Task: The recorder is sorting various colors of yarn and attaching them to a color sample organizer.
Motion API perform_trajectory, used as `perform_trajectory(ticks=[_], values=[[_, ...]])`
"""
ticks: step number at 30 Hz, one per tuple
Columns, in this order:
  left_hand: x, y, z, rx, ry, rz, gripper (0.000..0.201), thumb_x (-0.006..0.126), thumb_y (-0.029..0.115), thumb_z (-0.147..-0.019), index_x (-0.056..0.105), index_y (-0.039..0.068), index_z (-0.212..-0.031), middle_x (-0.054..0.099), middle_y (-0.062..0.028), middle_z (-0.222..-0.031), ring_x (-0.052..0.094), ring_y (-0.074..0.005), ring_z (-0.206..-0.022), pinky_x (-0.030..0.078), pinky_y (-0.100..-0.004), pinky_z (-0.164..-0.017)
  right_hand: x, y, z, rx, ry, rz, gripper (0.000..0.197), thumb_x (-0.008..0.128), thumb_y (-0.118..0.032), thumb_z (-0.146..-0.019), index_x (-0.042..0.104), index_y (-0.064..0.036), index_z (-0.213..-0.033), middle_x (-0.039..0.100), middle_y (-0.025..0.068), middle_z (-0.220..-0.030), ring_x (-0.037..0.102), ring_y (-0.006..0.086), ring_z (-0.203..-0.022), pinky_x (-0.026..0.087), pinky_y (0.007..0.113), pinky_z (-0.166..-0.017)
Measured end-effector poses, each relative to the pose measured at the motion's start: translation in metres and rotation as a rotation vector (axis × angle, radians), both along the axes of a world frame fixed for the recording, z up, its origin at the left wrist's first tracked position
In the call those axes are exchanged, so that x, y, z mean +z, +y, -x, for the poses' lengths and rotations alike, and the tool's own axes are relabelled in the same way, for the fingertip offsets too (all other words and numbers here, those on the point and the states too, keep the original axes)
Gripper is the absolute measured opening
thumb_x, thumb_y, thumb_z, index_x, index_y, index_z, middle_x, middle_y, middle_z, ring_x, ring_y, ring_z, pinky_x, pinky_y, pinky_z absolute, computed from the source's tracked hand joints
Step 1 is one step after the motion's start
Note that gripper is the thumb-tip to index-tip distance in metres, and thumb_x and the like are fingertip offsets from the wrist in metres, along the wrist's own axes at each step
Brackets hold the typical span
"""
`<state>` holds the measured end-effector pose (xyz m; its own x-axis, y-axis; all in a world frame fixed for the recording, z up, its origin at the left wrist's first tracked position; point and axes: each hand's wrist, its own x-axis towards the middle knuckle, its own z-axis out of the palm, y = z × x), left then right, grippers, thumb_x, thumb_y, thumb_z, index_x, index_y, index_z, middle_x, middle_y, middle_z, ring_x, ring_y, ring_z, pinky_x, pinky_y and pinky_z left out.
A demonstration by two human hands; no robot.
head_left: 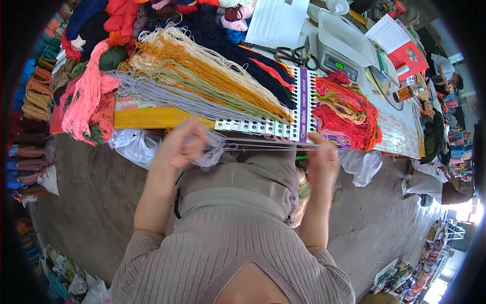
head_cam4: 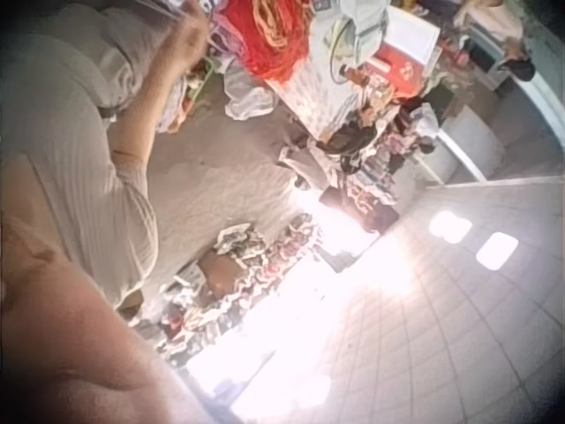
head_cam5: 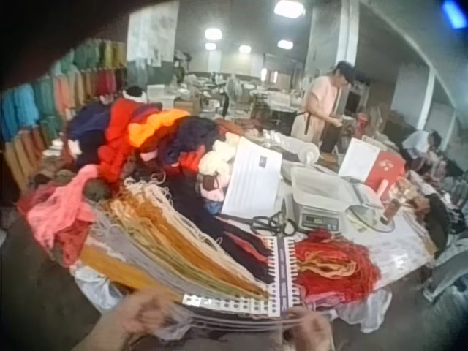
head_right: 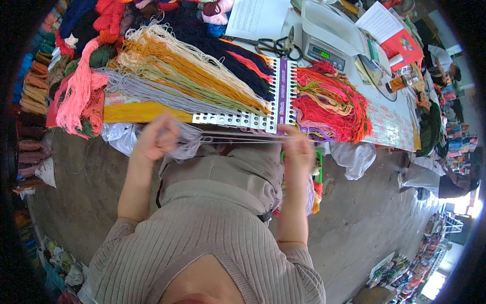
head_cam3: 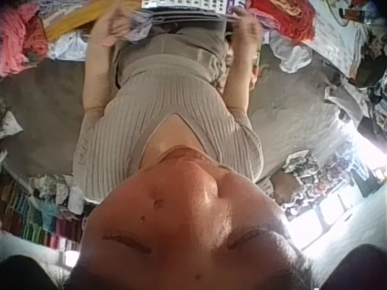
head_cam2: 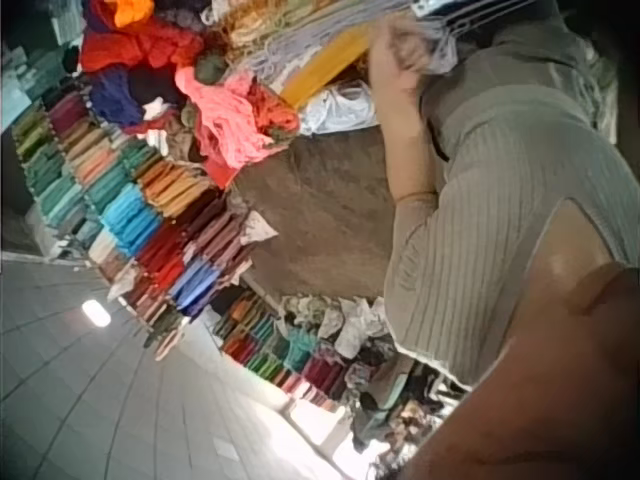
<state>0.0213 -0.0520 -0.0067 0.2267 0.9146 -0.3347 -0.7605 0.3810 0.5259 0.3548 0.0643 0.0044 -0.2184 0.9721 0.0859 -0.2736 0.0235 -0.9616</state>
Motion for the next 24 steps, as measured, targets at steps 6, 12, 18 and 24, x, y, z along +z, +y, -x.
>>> perform_trajectory(ticks=[6, 12, 18, 24], values=[[-0.048, -0.087, 0.207, 0.825, -0.063, -0.083, 0.022, 0.042, 0.023, -0.096, 0.054, 0.005, -0.093, 0.025, 0.0072, -0.052, 0.022, -0.0049, -0.041, 0.022, -0.021, -0.038, -0.011, 0.061, -0.2, -0.124, 0.955, 0.147, 0.014, 0.049, -0.017, -0.093, 0.051, -0.0037, -0.089, 0.051, 0.0055, -0.082, 0.05, 0.017, -0.077, 0.044, 0.028, -0.074], [0.044, -0.075, 0.154, 0.8, -0.194, -0.518, 0.036, 0.044, 0.024, -0.095, 0.05, 0.001, -0.122, 0.039, 0.0016, -0.065, 0.029, -0.0047, -0.044, 0.026, -0.0208, -0.04, 0.031, 0.056, -0.277, -0.705, 0.306, -0.203, 0.017, 0.056, -0.021, -0.09, 0.051, -0.0052, -0.092, 0.043, -0.0033, -0.067, 0.038, 0.0058, -0.055, 0.029, 0.02, -0.046], [0.013, 0.016, 0.013, 0.503, 0.001, -0.094, 0.039, 0.047, 0.033, -0.094, 0.055, 0.003, -0.118, 0.061, -0.0091, -0.111, 0.045, -0.0092, -0.063, 0.04, -0.0254, -0.062, 0.005, 0.057, -0.07, -0.098, -0.373, -0.2, 0.019, 0.055, -0.004, -0.087, 0.05, -0.0043, -0.106, 0.062, 0.0053, -0.078, 0.06, 0.013, -0.07, 0.047, 0.023, -0.064], [-0.017, 0.079, -0.085, -0.163, 0.087, -0.004, 0.056, 0.043, 0.042, -0.094, 0.039, 0.002, -0.133, 0.046, -0.0111, -0.132, 0.064, -0.0248, -0.092, 0.055, -0.0312, -0.069, -0.049, 0.053, 0.018, 0.248, -0.511, -0.024, 0.011, 0.056, -0.006, -0.087, 0.06, 0.0011, -0.095, 0.061, 0.0041, -0.071, 0.057, 0.0086, -0.062, 0.046, 0.021, -0.058]])
